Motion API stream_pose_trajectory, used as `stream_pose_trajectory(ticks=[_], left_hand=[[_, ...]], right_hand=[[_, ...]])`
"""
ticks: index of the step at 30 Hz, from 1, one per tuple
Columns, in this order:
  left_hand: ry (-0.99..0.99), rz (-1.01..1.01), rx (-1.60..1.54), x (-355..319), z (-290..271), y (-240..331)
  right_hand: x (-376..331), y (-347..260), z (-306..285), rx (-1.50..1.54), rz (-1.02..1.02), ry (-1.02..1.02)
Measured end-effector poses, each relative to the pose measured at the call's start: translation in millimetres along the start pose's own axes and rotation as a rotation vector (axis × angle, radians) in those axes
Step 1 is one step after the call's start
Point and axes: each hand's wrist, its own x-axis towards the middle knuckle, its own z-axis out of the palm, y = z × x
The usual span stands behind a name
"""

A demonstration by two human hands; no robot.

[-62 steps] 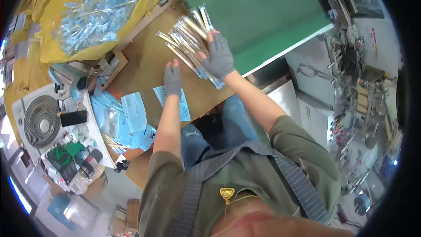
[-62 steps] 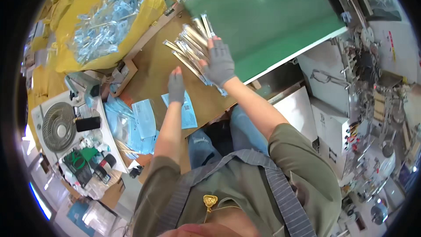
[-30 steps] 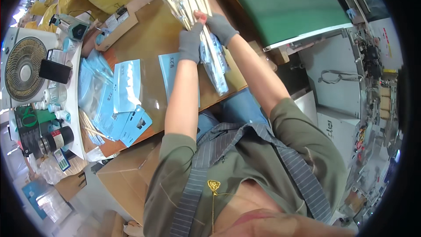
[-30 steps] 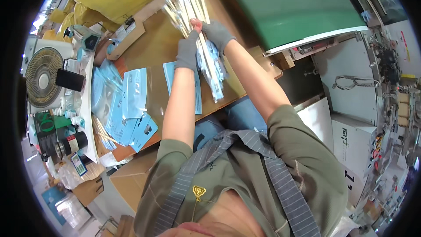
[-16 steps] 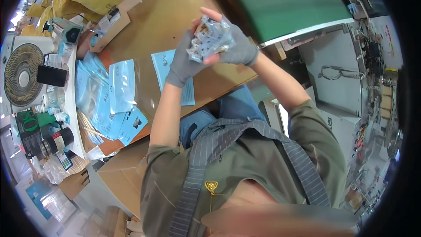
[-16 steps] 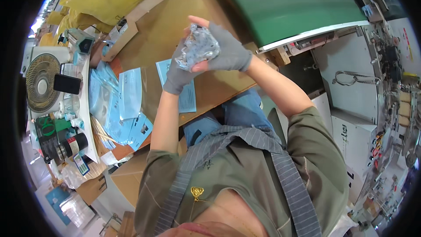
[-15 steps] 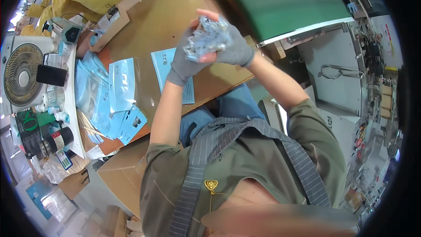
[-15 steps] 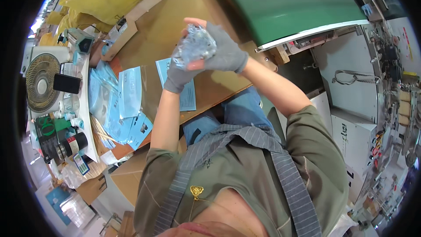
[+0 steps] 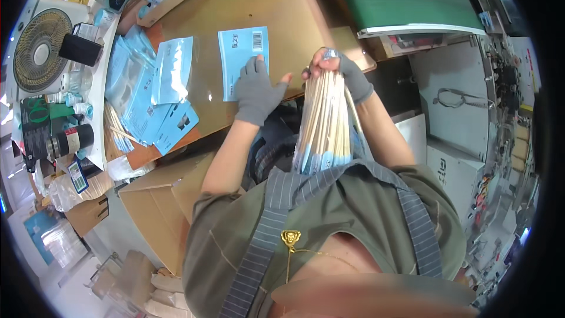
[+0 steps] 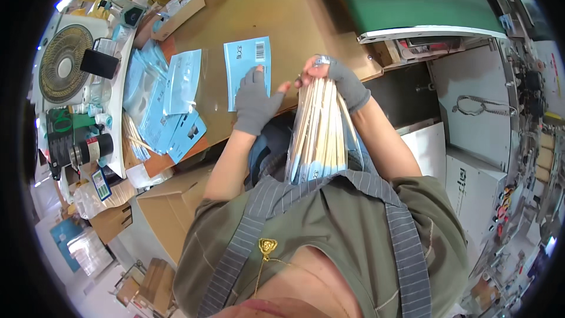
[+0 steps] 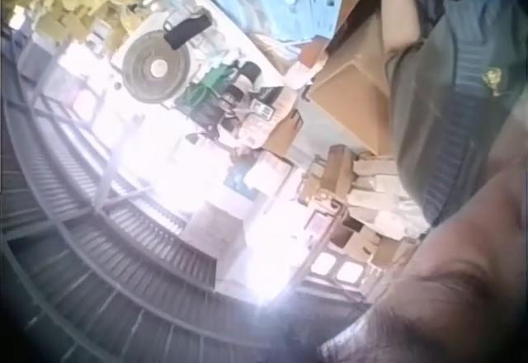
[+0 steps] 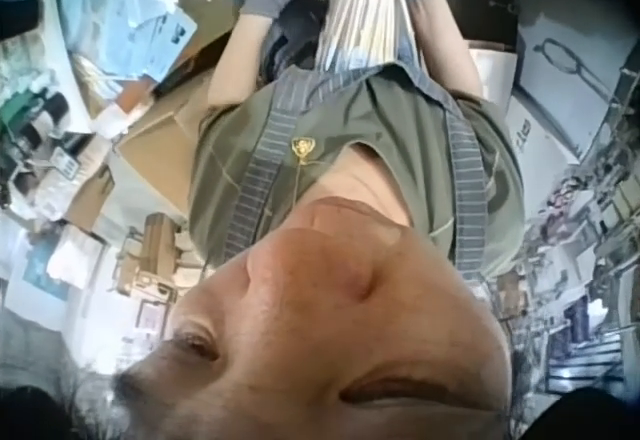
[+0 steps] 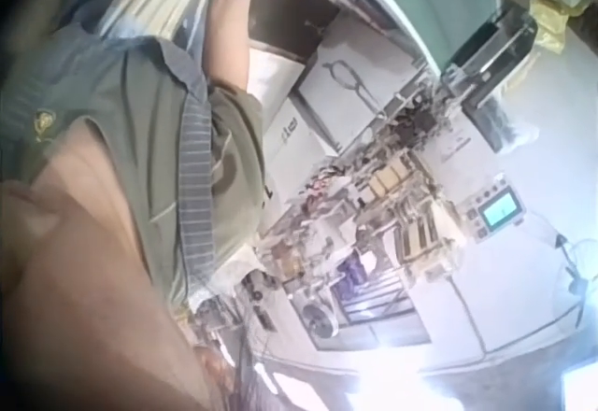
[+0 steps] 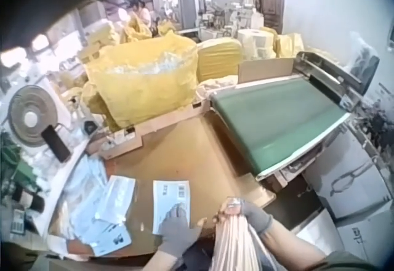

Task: Packaging bunches of long, thin sticks into plastic bags and placing them in boxes.

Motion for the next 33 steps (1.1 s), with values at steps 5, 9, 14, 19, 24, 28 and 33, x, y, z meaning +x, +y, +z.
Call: stream_pose_trajectory(ticks=[5,9,14,19,24,28,33], left_hand=[[-0.142,-0.001,0.386,-22,28,-24],[-0.050,0.214,0.273,-38,18,-64],[0.056,-0.215,-0.180,-48,-3,-76],[0.083,-0.335,-0.234,-56,24,-78],[0.115,0.060,-0.228,-49,58,-80],[0.031,-0.142,-1.253,-26,64,-74],[-0.255,-0.265,-1.024,-17,-12,-49]], right_hand=[[-13,8,15,-0.063,0.004,-0.021],[-22,10,30,-0.148,-0.017,-0.011],[-11,22,71,-0.251,0.111,-0.124],[10,50,105,-0.231,0.177,-0.265],[7,53,98,-0.225,0.222,-0.216],[34,55,55,-0.241,0.247,-0.294],[32,67,50,-0.448,0.013,-0.272]])
